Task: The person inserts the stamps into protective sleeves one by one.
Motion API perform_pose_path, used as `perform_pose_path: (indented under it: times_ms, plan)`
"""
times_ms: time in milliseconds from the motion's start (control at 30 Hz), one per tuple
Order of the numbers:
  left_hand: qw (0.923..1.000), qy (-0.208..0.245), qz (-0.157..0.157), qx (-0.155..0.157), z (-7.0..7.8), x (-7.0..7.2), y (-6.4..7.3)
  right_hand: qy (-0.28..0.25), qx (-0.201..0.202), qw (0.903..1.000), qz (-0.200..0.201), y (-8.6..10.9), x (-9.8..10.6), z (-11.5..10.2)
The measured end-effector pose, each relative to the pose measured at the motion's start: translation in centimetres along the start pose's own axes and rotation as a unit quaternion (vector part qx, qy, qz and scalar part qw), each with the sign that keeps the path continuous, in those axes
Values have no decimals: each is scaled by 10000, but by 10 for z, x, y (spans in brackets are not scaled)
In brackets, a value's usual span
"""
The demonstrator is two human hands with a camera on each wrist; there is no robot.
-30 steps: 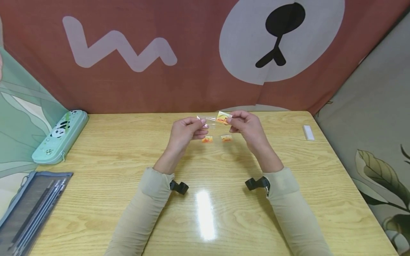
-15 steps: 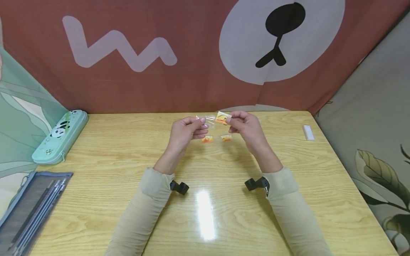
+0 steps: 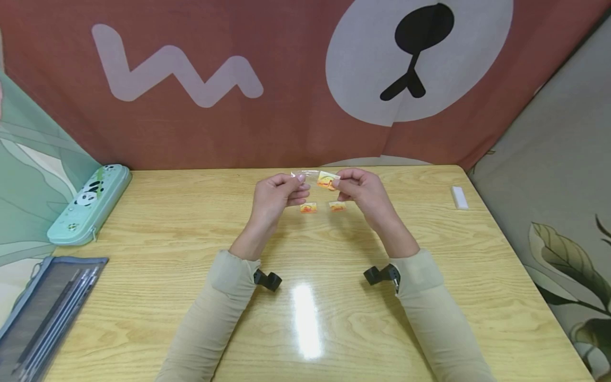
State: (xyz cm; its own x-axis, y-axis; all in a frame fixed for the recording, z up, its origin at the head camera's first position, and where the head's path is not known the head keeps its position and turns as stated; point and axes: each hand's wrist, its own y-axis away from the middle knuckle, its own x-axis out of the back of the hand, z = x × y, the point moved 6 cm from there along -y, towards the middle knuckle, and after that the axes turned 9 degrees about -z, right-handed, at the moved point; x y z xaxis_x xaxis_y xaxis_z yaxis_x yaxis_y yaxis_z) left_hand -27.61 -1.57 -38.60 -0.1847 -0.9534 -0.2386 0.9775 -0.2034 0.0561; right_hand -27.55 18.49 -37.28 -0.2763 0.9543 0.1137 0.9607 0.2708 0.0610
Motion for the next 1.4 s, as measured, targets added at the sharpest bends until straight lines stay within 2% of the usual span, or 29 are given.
perform_pose_path:
  times_ms: [400,900,1133,1400]
  plan:
    - [10000,-54,23,-16,1,-1,0,93,-206,9997,-71,1,1,1]
    - [9997,-27,-123,-195,1,-3,0,156,-217,9996,-66,1,3,0]
    - [9997,75,-139,-192,0,-4,0,180,-228,9996,-25,1,5,1]
    - [9997,-32,-148,-191,0,-4,0,203,-216,9996,-22,1,5,1]
